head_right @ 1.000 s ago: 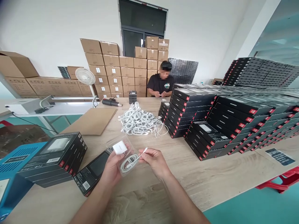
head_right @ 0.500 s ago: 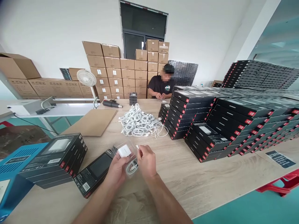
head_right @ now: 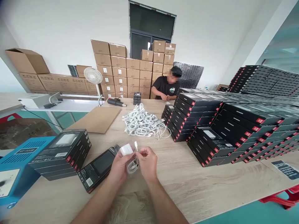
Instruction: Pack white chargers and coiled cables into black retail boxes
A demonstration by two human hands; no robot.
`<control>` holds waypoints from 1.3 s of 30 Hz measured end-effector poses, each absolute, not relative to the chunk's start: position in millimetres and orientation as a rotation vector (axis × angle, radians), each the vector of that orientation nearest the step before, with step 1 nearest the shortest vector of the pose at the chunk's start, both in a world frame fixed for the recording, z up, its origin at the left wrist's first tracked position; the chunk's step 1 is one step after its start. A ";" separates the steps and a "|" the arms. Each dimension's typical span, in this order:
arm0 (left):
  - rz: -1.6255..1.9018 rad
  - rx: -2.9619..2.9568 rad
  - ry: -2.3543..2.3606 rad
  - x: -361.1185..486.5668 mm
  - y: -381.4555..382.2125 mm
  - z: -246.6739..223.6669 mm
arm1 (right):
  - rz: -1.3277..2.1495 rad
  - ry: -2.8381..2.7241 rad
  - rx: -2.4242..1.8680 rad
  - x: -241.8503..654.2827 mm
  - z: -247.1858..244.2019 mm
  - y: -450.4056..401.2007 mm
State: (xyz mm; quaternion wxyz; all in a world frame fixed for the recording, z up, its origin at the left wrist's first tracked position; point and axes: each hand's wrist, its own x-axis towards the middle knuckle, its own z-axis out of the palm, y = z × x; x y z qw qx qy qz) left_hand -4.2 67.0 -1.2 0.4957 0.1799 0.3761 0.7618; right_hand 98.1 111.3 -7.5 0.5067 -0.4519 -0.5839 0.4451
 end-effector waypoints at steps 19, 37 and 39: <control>1.804 0.403 0.845 -17.7 62.2 3.5 | 0.446 -1.988 -0.982 103.7 2.6 109.9; 1.842 0.408 0.811 -11.8 63.2 1.5 | 0.445 -1.935 -0.945 99.9 2.0 110.2; 1.860 0.361 0.808 -13.4 62.8 1.9 | 0.496 -1.851 -0.927 100.1 1.1 108.9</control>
